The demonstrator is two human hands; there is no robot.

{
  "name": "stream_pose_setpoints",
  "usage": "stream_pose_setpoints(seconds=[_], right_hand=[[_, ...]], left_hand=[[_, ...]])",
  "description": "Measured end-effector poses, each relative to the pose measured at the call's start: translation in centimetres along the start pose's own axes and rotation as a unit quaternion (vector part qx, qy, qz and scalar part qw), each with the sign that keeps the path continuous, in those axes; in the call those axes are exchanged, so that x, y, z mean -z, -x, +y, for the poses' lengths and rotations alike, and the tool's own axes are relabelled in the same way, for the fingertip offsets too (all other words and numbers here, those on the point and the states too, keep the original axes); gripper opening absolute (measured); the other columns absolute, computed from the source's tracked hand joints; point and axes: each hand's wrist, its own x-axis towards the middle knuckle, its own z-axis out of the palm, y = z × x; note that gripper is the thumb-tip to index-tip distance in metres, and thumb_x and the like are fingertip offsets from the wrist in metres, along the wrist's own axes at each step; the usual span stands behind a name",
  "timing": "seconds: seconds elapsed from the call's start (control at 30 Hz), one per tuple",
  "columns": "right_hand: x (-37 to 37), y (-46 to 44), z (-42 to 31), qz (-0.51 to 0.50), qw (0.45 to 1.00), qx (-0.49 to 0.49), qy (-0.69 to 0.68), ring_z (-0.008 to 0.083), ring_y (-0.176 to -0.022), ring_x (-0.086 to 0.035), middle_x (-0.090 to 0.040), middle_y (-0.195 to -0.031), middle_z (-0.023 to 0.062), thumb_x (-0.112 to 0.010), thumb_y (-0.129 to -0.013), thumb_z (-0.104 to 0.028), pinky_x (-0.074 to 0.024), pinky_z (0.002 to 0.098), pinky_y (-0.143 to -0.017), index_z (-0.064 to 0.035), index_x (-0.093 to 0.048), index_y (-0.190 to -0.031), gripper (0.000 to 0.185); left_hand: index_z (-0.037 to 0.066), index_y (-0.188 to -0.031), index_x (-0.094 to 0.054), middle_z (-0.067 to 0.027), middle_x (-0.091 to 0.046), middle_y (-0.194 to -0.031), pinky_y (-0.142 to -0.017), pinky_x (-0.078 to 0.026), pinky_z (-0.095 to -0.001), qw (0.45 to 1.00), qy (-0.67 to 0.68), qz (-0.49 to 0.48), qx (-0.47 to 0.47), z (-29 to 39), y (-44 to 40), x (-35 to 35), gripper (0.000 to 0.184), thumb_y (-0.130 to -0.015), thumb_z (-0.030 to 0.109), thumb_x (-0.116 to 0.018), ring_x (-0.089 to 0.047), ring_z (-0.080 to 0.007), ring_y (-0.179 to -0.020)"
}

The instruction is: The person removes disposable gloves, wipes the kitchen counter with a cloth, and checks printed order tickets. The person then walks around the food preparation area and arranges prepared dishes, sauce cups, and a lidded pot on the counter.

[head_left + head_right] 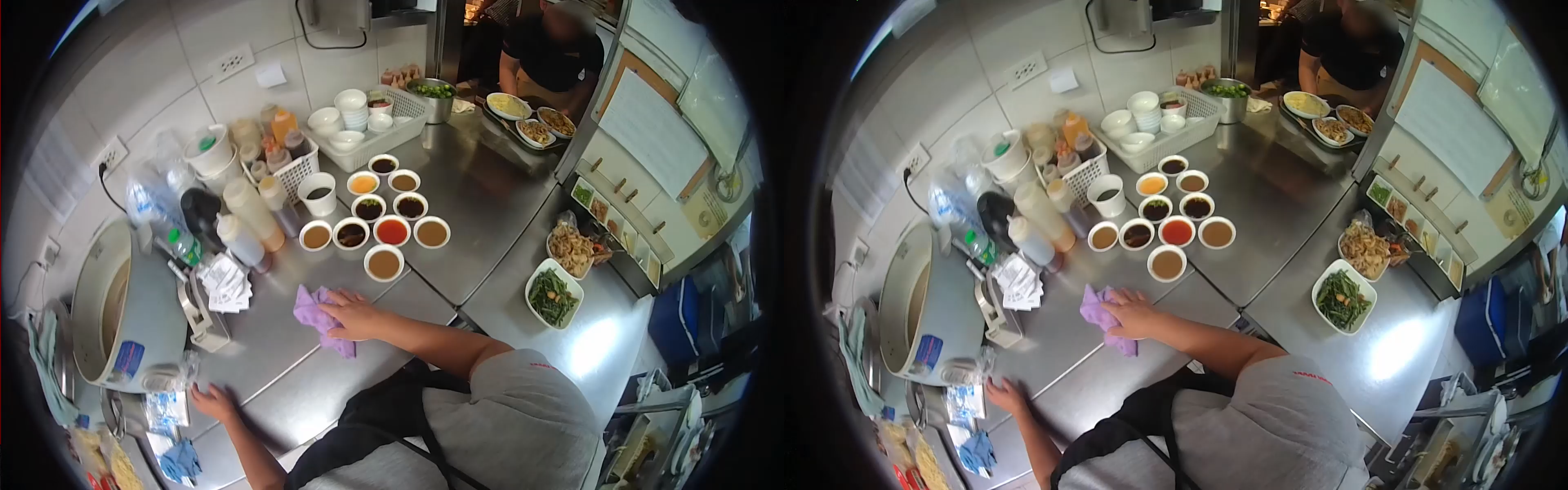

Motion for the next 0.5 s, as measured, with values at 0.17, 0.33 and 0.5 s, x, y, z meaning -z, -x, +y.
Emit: stream_pose_setpoints(seconds=[0.17,0.33,0.5], right_hand=[[8.0,-0.4,6.0,0.137,0.987,0.01,-0.088,0.0293,-0.104,-0.046,-0.042,-0.117,0.0171,-0.059,-0.074,-0.025,-0.0379,0.0335,-0.086,-0.0076,-0.045,-0.115,0.047],[20.7,-1.8,12.3,0.213,0.969,-0.023,-0.123,0.023,-0.075,-0.059,-0.061,-0.08,0.0107,-0.059,-0.074,-0.022,-0.0462,0.0323,-0.067,-0.0067,-0.057,-0.096,0.027],[34.8,-7.5,17.7,0.307,0.943,0.018,-0.126,0.0184,-0.075,-0.058,-0.061,-0.082,0.0104,-0.058,-0.076,-0.019,-0.0455,0.0293,-0.066,-0.0032,-0.056,-0.098,0.027]], left_hand=[[-0.003,-0.115,-0.039,-0.0232,-0.043,-0.112,-0.088,-0.031,-0.0443,0.997,-0.058,-0.001,0.052,0.2,1.0,0.2,0.047,-0.075,0.02,-0.05,-0.039,-0.0384,-0.104],[-0.002,-0.117,-0.037,-0.0219,-0.041,-0.113,-0.088,-0.031,-0.0444,0.99,-0.099,0.009,0.097,2.7,1.9,0.3,0.048,-0.076,0.02,-0.05,-0.039,-0.0383,-0.104],[-0.001,-0.118,-0.036,-0.0227,-0.039,-0.113,-0.088,-0.031,-0.0447,0.985,-0.129,-0.002,0.115,6.7,4.6,0.5,0.049,-0.077,0.023,-0.049,-0.038,-0.0379,-0.104]])
